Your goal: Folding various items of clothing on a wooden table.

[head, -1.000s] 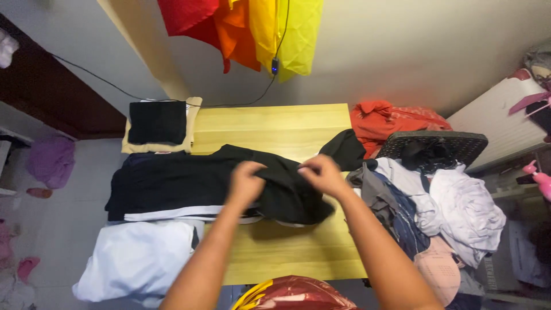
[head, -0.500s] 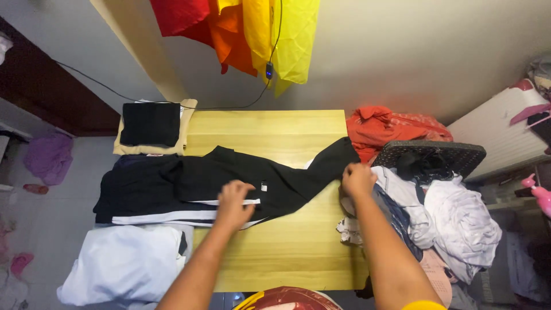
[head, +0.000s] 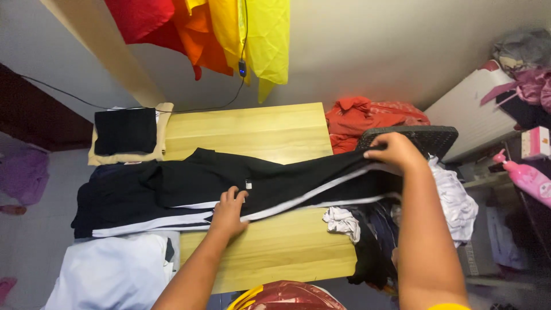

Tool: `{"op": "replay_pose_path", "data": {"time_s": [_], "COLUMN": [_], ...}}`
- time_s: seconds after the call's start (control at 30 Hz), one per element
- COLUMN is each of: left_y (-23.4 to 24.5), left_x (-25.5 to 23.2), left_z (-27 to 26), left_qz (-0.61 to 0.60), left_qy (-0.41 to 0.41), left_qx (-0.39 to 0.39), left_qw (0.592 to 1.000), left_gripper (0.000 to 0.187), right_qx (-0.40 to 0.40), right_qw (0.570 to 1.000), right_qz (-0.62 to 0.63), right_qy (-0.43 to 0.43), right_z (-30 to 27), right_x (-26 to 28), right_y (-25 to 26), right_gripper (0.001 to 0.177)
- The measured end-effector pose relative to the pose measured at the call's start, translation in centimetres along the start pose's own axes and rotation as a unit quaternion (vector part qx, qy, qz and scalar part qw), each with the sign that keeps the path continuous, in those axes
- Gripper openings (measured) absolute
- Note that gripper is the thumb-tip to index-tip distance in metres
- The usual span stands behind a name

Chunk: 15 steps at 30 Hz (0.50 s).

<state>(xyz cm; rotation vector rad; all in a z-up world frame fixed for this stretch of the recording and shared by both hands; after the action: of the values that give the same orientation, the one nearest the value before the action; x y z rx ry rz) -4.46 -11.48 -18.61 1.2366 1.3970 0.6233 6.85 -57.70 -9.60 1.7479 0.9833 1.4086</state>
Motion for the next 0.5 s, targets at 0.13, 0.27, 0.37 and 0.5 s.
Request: {"op": "replay_pose_path", "data": {"time_s": [0.13,0.27,0.37,0.5], "left_y": [-4.0,-3.8,-5.9,-5.5], "left_x": [3.6,4.2,5.8,6.9], "left_z": [1.4,0.9,0.7,0.4], "left_qz": [0.013,-0.008,-0.016,-0.141], "left_qy": [0.003,-0.026,-0.037,0.039], "left_qx": [-0.046,-0.055,-0.076,-0.101], "left_qw": [0.999,0.998,0.996,0.984], "left_gripper": [0.031,0.022,0.014,0.014], "right_qx": [-0.029,-0.162,-0.210,-0.162], "right_qw": [0.998,0.984,0.974,0.979], "right_qz": [-0.008,0.011,0.018,0.125], "right_qy": [0.054,0.070,0.079,0.015], "right_z": [0.4,-3.0,-4.1,-4.0], "right_x": [0.5,2.3,-0.5,-2.9], "right_y": [0.0,1.9,-0.3,-1.5], "right_gripper": [0.024,0.021,0.021,0.022]}}
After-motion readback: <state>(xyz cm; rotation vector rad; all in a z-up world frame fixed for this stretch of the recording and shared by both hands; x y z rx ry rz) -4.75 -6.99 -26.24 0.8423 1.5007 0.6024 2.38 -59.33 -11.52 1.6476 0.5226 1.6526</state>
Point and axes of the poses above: each hand's wrist, its own z-axis towards the middle knuckle, its own y-axis out of the back of the hand, x = y × z, the point moved 3 cm from there along z, towards the middle knuckle, and after that the axes turned 4 degrees about -y, right-handed, at the moved point
